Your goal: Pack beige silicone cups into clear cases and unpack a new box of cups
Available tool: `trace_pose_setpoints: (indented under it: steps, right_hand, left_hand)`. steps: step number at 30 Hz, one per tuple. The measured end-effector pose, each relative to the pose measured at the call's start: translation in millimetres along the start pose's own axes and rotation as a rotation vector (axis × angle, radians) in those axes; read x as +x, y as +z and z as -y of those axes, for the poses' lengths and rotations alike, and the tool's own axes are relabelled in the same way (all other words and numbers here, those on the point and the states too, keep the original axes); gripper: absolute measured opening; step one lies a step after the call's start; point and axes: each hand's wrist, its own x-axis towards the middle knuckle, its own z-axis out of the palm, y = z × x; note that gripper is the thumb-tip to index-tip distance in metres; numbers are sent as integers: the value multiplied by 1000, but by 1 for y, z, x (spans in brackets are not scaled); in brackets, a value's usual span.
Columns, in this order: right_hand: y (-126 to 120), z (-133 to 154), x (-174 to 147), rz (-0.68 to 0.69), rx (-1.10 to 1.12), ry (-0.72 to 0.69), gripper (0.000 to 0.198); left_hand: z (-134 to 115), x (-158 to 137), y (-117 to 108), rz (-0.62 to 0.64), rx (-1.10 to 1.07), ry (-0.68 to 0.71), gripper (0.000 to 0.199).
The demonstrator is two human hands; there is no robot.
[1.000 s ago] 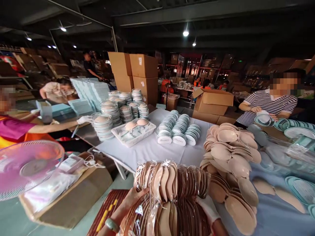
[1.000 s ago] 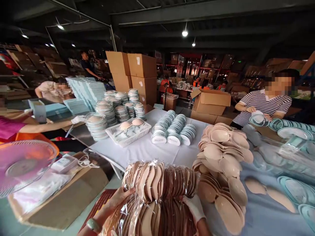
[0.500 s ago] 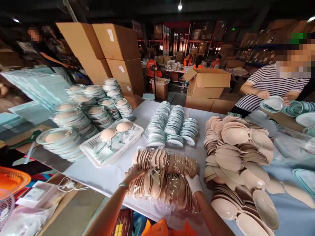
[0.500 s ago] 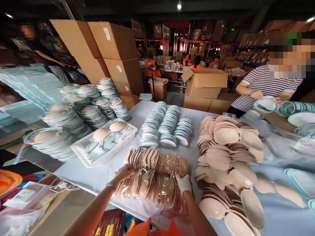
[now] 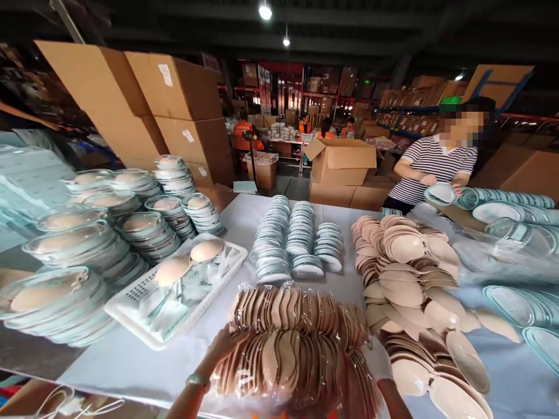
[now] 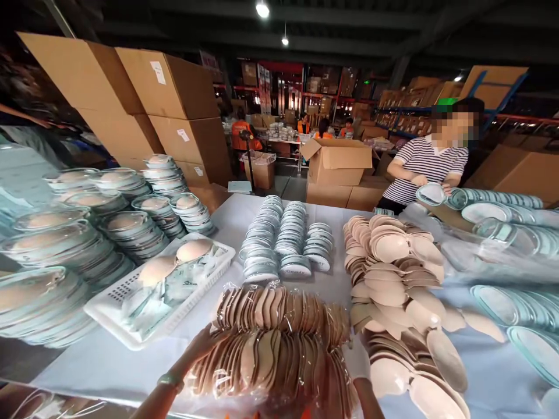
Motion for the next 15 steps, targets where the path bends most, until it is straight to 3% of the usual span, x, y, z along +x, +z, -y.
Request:
trace_pose_setpoints:
  steps: [3,6,8,11,13,15]
  right_hand:
    - [-1,15,-11,-61,-26,-4,49]
    - [-26,60,-32,-118,-204,27,58]
    - [-48,106,-52,-200,-253,6,58]
    - [-59,178,-85,-327,-43,-105,51]
    - [-47,215,-103,-189,127,-199,43]
    - [-29,236,-111,128,278,-328,36]
  left_hand:
    - [17,-6,-10,-98,-93,8,70]
    - [9,-21,-19,-145,-416,81,76]
    - [-19,-34,-24,4,-677,161,70]
    - [-83,-47,-27,296,-929,330,68]
    - [-124,-50,-26,466,-1084,434,74]
    - [-152,-48,-26,577,-1196,412,70]
